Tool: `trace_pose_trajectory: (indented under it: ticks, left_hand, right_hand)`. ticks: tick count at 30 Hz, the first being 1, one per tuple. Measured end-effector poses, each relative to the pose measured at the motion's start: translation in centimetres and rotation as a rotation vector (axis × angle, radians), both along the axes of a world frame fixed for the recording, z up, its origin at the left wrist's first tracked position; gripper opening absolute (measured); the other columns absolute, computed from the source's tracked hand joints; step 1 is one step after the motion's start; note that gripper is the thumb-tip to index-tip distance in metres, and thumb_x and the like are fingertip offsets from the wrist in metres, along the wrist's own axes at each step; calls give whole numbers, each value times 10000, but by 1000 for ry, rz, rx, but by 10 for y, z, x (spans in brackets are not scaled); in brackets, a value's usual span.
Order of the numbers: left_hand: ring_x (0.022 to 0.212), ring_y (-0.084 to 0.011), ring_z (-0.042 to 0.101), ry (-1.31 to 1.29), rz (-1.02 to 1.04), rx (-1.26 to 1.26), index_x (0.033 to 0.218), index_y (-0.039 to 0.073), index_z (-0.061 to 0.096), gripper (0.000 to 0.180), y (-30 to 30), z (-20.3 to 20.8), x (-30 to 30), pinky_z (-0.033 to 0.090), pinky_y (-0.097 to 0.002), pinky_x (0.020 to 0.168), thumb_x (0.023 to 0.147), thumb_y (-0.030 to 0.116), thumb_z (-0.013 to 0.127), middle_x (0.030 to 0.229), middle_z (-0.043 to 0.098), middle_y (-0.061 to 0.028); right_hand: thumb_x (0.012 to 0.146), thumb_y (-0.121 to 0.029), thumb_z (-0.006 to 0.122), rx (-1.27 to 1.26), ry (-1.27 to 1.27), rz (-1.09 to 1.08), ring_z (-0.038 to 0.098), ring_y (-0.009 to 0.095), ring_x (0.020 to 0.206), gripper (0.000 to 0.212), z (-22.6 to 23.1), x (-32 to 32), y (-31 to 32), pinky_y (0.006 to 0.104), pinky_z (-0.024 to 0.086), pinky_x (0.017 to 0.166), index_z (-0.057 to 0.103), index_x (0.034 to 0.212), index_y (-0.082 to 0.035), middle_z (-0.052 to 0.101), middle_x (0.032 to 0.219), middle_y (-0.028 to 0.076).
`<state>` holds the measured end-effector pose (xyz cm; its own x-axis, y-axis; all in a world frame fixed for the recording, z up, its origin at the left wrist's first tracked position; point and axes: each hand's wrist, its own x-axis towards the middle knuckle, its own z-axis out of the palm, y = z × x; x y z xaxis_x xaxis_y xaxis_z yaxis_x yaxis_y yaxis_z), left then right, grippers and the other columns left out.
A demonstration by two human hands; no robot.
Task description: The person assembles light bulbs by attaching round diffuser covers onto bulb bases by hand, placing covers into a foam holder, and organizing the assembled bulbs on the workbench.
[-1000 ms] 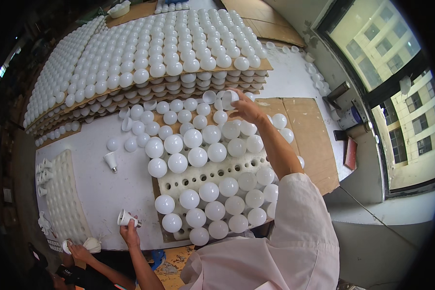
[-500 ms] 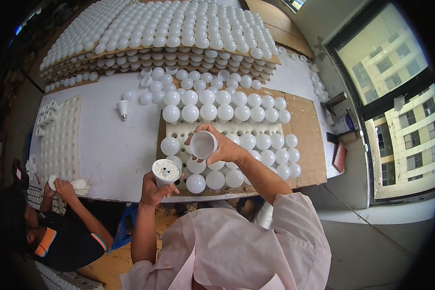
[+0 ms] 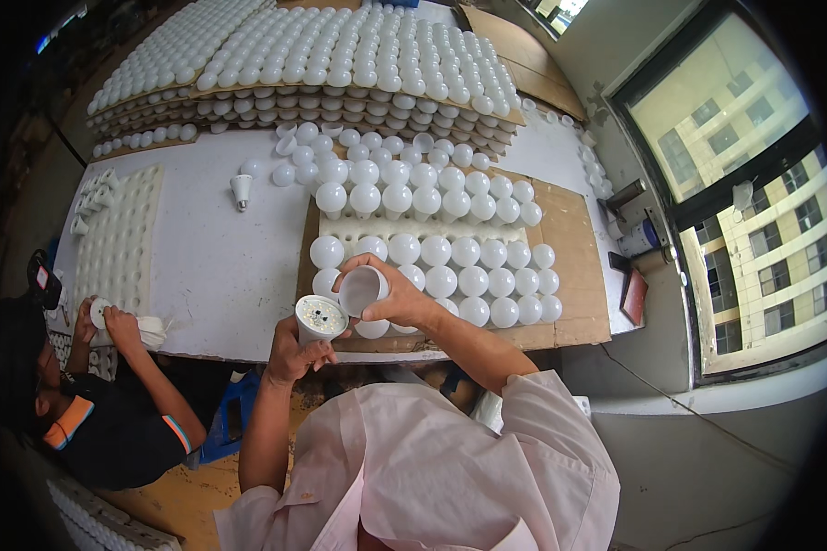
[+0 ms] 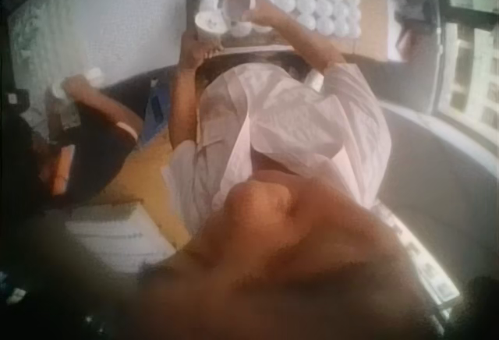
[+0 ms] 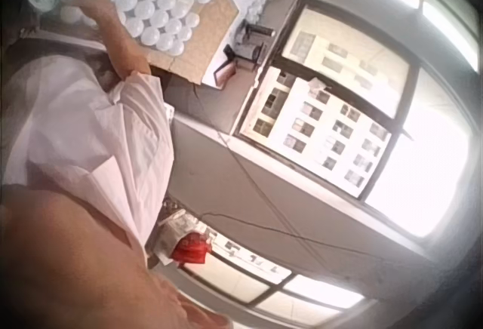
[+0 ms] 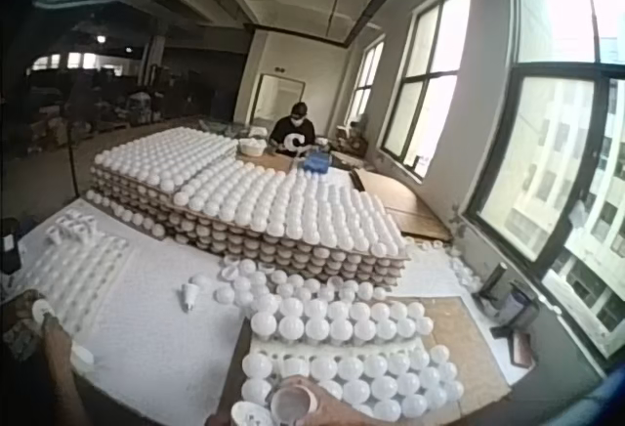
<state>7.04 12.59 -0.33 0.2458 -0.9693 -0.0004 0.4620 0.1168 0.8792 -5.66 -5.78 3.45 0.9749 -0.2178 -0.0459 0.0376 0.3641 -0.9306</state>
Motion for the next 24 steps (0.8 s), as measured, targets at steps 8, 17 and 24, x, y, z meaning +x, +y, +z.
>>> trace_pose_trajectory:
  ticks: [8, 17, 24]
  left_hand:
    - [529, -105, 574, -136, -60, 153, 1013, -77, 589, 401, 16, 18, 6, 433, -205, 423, 743, 174, 744, 816, 658, -119]
    - [568, -115, 607, -329, -105, 316, 913, -77, 641, 352, 29, 16, -4, 494, -242, 495, 687, 155, 778, 745, 657, -102]
    - [552, -105, 594, -336, -129, 308, 934, -86, 637, 370, 32, 16, -13, 481, -234, 475, 698, 163, 777, 750, 649, -91]
  right_hand:
    - [568, -255, 871, -832, 60, 124, 530, 250, 1100, 813, 28, -4, 22, 370, 419, 954, 452, 1230, -37, 557, 1146, 91]
    - [585, -179, 839, -1062, 43, 349, 533, 356, 1059, 790, 17, -5, 53, 408, 473, 878, 433, 1246, -30, 519, 1124, 176]
    - [589, -108, 794, -1052, -262, 170, 559, 328, 978, 595, 4, -7, 64, 412, 476, 846, 535, 1120, -37, 534, 1055, 143]
